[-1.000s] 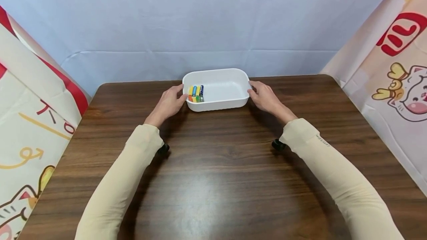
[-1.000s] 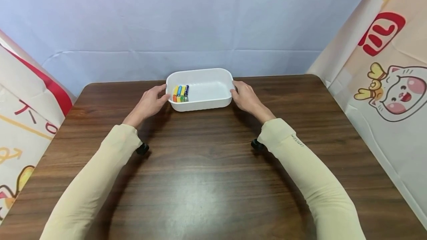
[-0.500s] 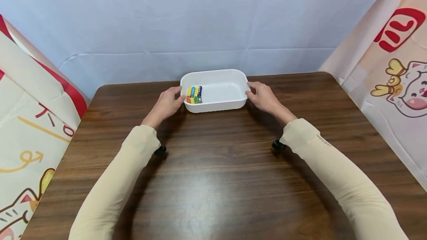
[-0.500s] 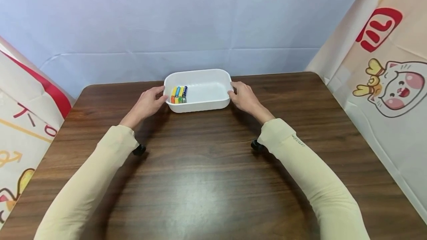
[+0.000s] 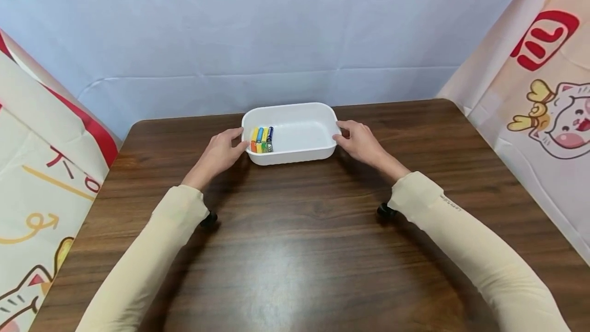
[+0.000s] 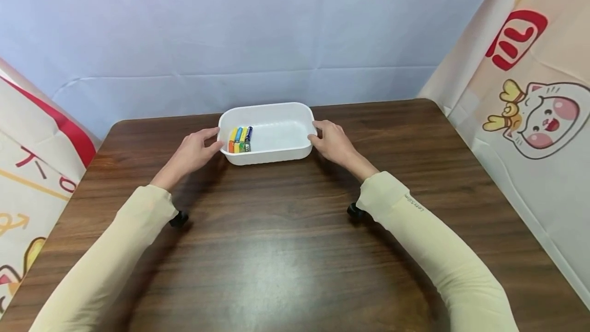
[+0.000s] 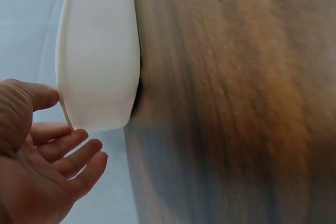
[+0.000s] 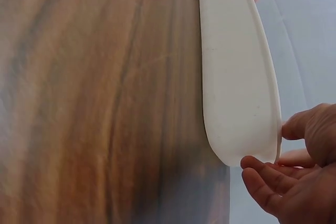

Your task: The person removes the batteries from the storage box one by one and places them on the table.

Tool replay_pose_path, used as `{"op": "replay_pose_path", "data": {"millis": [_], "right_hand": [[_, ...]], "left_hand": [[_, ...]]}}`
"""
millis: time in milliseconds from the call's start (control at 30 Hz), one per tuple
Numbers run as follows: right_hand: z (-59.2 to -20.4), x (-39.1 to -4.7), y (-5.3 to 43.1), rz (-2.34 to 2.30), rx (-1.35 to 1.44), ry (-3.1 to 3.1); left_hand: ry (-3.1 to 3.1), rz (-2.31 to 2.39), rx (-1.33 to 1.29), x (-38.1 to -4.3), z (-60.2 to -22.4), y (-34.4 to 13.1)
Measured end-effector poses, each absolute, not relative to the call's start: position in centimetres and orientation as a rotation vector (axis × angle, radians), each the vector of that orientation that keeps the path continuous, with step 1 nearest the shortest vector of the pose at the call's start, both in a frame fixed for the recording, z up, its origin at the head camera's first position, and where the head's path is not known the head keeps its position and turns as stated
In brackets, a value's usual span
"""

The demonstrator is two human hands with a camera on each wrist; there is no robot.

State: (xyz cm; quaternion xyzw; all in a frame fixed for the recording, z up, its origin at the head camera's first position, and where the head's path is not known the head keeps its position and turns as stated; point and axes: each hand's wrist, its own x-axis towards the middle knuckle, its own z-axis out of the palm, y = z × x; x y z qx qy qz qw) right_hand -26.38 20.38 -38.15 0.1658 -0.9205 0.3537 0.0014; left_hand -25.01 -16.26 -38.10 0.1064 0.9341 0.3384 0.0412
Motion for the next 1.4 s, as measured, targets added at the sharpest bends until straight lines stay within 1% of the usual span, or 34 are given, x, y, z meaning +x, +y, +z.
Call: {"op": "replay_pose_path", "data": {"millis": [467, 1400], "right_hand": [[-38.1, -23.4, 19.1, 1.101, 0.555, -2.873], [-38.2, -16.7, 17.6, 1.175, 0.726, -2.78]], "left_hand": [[2.878, 1.001, 0.38, -21.8, -37.9, -17.9], [2.965, 0.988, 0.441, -14.4, -37.9, -20.1]]}}
